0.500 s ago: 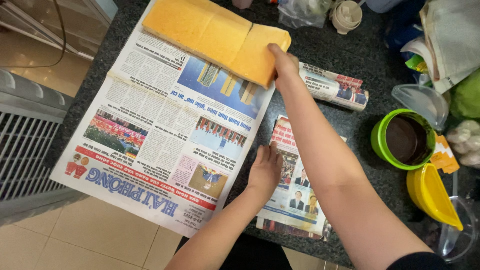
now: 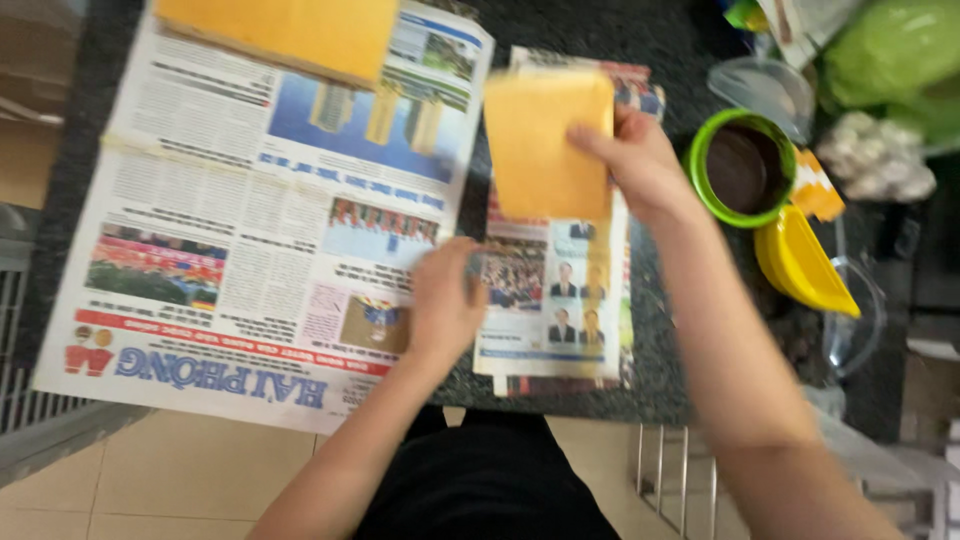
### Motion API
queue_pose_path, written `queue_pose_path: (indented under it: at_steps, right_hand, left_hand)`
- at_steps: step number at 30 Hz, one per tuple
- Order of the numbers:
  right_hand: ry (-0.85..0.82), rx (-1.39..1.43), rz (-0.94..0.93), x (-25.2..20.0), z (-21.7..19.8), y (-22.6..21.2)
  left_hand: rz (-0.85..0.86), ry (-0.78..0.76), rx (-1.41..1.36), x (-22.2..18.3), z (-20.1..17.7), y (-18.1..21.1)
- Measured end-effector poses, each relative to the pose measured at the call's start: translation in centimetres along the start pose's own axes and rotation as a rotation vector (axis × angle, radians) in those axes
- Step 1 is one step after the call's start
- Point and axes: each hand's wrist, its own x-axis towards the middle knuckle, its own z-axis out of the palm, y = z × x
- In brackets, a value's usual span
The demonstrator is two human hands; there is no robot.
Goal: The person places items on pieces of newspaper, applies a yellow substance from a piping bag to one side of an item, and سپس rolls the item into the newspaper, repeating this process for multiple items.
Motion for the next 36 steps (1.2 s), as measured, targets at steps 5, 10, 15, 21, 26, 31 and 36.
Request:
queue_pose_path:
  at_steps: [5,10,15,21,26,31,36]
  right_hand:
    - [-0.471,-0.81,0.286,-5.2,-3.7,-1.3]
    - [-1.009,-1.373,0.324,-4.6,-0.8,1.3]
    - [-1.245,-1.961,0.334,-3.9,5.6,4.0]
    - [-1.37,-2.292,-0.105,-6.3,12.5,7.5]
    - [-1.388,-2.612,-0.195,-8.1,14.6,8.7]
    - [-1.258,-2.553,-0.362,-11.9,12.6,7.9]
    - [-0.666,-1.806,-0.476,-15.7,6.7,8.1]
  left_hand:
    - [0.128,0.136,-0.202,-1.9,-0.3,0.7]
    - [-0.099,-0.329,-0.663,-3.2,6.8,1.5]
    - [-0.357,-0.388,-1.092,-6.8,14.1,2.4]
    - [-0.631,-0.367,-1.689,-8.7,17.2,3.6]
    - [-0.716,-0.382,-1.752,-8.9,17.3,3.3]
    - [-0.711,-0.403,-1.735,-9.0,18.1,2.2]
    - [-0.775,-0.29,-1.177,-9.6,15.5,0.7]
